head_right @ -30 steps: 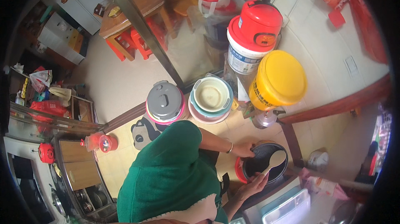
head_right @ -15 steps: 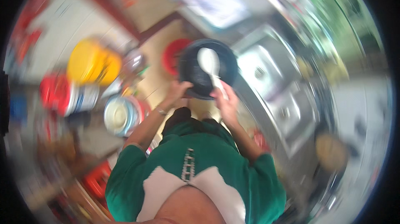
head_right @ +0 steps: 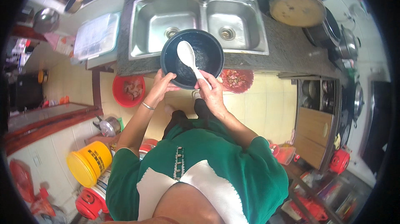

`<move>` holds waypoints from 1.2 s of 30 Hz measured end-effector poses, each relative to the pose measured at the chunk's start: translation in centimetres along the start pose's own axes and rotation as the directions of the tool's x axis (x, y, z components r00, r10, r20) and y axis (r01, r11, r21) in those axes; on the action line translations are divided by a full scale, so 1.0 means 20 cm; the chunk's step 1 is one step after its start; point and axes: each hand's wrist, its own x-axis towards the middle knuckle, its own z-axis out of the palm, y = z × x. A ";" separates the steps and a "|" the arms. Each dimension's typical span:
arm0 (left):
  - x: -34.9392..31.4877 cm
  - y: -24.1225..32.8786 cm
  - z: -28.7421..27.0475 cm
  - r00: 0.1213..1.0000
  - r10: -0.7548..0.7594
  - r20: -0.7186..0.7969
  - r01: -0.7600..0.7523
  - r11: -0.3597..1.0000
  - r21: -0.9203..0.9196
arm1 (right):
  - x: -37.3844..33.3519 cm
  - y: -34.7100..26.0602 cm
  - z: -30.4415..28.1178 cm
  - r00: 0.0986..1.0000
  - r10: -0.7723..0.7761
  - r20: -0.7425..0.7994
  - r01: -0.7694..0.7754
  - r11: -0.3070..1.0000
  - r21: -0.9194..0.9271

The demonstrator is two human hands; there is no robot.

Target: The person washes a ladle and a rice cooker pot in a sink using a sponge, wipes the pot with a cloth, and then places the pot inside a rice cooker base.

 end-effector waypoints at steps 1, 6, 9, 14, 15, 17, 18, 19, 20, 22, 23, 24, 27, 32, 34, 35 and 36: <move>0.05 0.01 0.08 0.999 -0.026 0.034 0.025 0.999 0.023 | -0.01 -0.01 -0.06 0.999 -0.022 -0.046 0.021 1.000 -0.007; 0.28 0.09 0.44 0.976 -0.087 0.200 0.061 0.989 0.136 | -0.03 -0.06 -0.29 0.975 -0.096 -0.199 0.113 0.991 0.077; 0.37 0.13 0.73 0.950 -0.084 0.301 0.029 0.983 0.182 | -0.04 -0.13 -0.46 0.948 -0.137 -0.288 0.170 0.981 0.092; 0.55 0.18 1.16 0.938 -0.083 0.335 -0.009 0.965 0.263 | 0.02 -0.22 -0.68 0.860 -0.244 -0.449 0.297 0.954 0.050; 0.60 0.17 1.23 0.923 -0.099 0.372 -0.006 0.963 0.271 | 0.04 -0.23 -0.73 0.840 -0.269 -0.472 0.313 0.949 0.017; 0.67 0.19 1.37 0.918 -0.096 0.385 -0.017 0.960 0.278 | 0.06 -0.26 -0.82 0.814 -0.281 -0.508 0.365 0.928 0.073; 0.74 0.16 1.42 0.909 -0.085 0.409 -0.034 0.961 0.275 | 0.08 -0.27 -0.87 0.802 -0.280 -0.528 0.361 0.931 0.056; 0.77 0.15 1.48 0.913 -0.082 0.400 -0.029 0.964 0.264 | 0.09 -0.27 -0.91 0.790 -0.274 -0.548 0.353 0.935 0.041; 0.81 0.15 1.53 0.914 -0.078 0.398 -0.032 0.964 0.264 | 0.09 -0.28 -0.95 0.788 -0.247 -0.564 0.334 0.941 0.055; 0.86 0.13 1.61 0.904 -0.048 0.425 -0.059 0.970 0.235 | 0.11 -0.27 -1.03 0.760 -0.261 -0.595 0.314 0.949 -0.015; 0.90 0.12 1.64 0.905 -0.049 0.423 -0.058 0.970 0.237 | 0.12 -0.26 -1.07 0.750 -0.278 -0.600 0.303 0.951 -0.062; 0.93 0.12 1.66 0.907 -0.049 0.417 -0.057 0.969 0.239 | 0.14 -0.27 -1.09 0.746 -0.246 -0.618 0.285 0.958 -0.038; 0.94 0.12 1.76 0.912 -0.051 0.406 -0.056 0.968 0.246 | 0.17 -0.27 -1.16 0.745 -0.246 -0.620 0.295 0.955 -0.024; 0.93 0.11 1.74 0.882 -0.121 0.456 0.010 0.971 0.238 | 0.24 -0.26 -1.17 0.768 -0.248 -0.590 0.281 0.959 -0.037; 0.92 0.11 1.67 0.884 -0.142 0.446 0.038 0.972 0.233 | 0.27 -0.28 -1.13 0.790 -0.271 -0.550 0.288 0.956 -0.057; 0.90 0.11 1.58 0.895 -0.097 0.435 0.004 0.978 0.209 | 0.29 -0.29 -1.07 0.793 -0.263 -0.550 0.242 0.964 -0.111; 0.86 0.13 1.49 0.902 -0.046 0.430 -0.039 0.982 0.185 | 0.30 -0.28 -1.04 0.804 -0.275 -0.528 0.230 0.961 -0.151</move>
